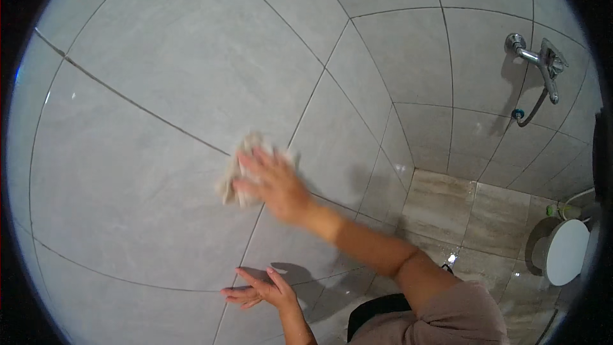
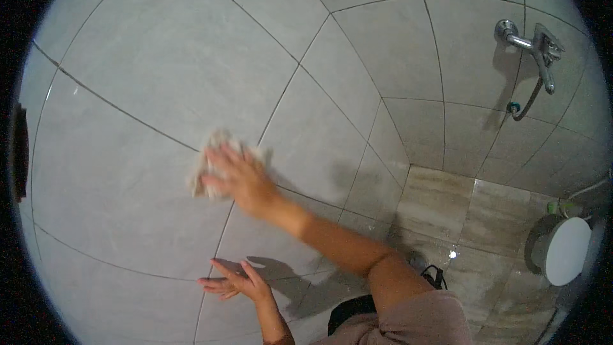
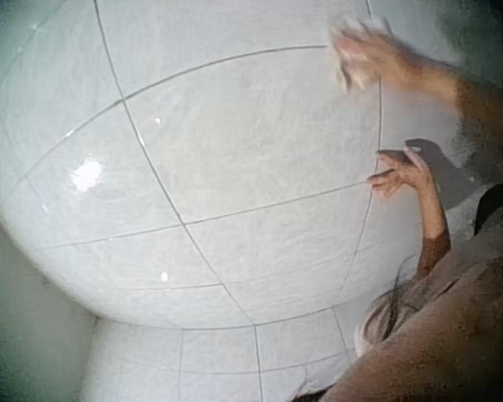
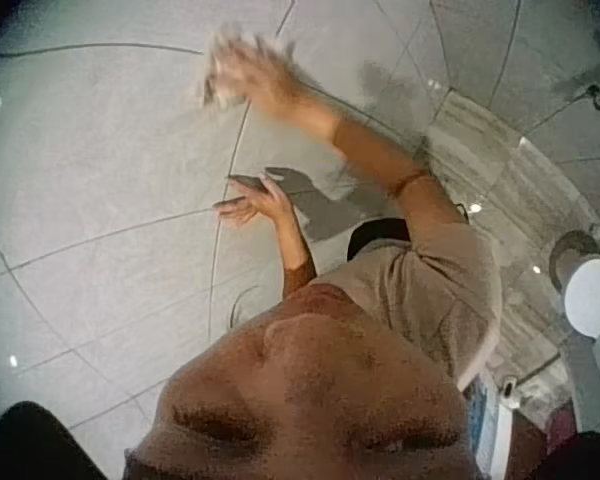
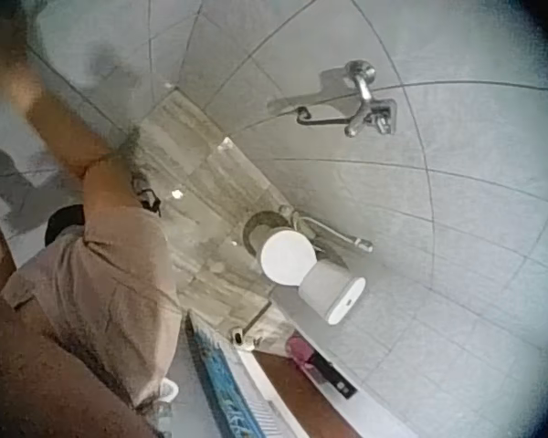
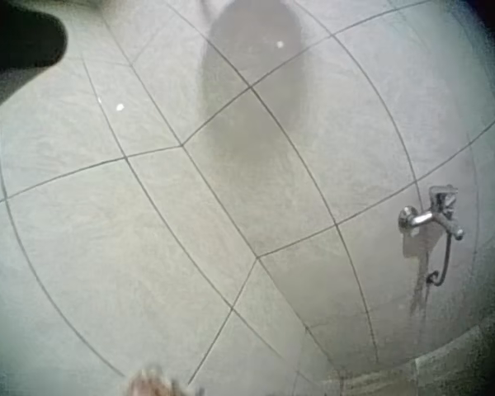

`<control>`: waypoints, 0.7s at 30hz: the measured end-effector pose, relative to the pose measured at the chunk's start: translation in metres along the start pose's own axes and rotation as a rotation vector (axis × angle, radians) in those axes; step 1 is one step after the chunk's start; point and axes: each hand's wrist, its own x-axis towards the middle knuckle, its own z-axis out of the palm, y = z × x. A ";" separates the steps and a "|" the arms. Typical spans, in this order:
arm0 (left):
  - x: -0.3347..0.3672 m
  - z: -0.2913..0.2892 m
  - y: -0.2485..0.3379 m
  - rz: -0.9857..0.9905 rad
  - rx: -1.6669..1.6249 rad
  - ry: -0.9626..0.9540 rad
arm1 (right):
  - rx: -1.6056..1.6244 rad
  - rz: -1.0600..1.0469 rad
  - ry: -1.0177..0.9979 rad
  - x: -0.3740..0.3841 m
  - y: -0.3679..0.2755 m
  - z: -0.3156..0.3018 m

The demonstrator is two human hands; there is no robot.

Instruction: The person wipes the tiled bathroom walls with a cloth, repeatedly rinsing and wringing the cloth at the sink. They clean multiple wall sections around the shower area and near the toilet, using circular and vertical motions.

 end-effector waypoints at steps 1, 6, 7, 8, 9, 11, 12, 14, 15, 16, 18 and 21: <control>0.001 0.008 -0.003 0.008 -0.014 0.004 | -0.105 -0.100 0.055 0.025 0.024 -0.006; 0.014 -0.031 0.058 0.106 0.047 0.028 | 0.032 0.465 0.502 0.039 0.126 -0.085; 0.015 -0.033 0.060 0.099 0.017 0.009 | 0.087 0.594 0.549 0.008 0.138 -0.079; 0.012 -0.036 0.064 0.080 -0.008 -0.008 | 0.045 0.810 0.531 -0.028 0.139 -0.067; 0.012 -0.037 0.064 0.063 -0.047 -0.025 | -0.034 0.824 0.480 -0.070 0.129 -0.045; 0.014 -0.045 0.065 0.166 -0.216 -0.005 | -0.066 0.798 0.214 -0.116 0.066 -0.013; 0.014 -0.047 0.071 0.215 -0.297 0.014 | 0.048 0.481 0.312 -0.122 0.032 0.000; 0.016 -0.034 0.082 0.248 -0.382 -0.003 | 0.013 0.264 0.244 -0.078 -0.022 0.006; 0.016 -0.030 0.087 0.268 -0.416 -0.024 | 0.002 0.167 0.133 -0.049 -0.031 -0.006; 0.016 -0.029 0.094 0.227 -0.410 -0.093 | 0.003 0.075 0.029 -0.014 -0.020 -0.022; 0.020 -0.031 0.113 0.140 -0.393 -0.212 | -0.159 -0.186 0.105 0.038 0.029 -0.043; 0.019 -0.022 0.131 0.106 -0.281 -0.175 | 0.287 0.355 0.384 0.078 0.113 -0.074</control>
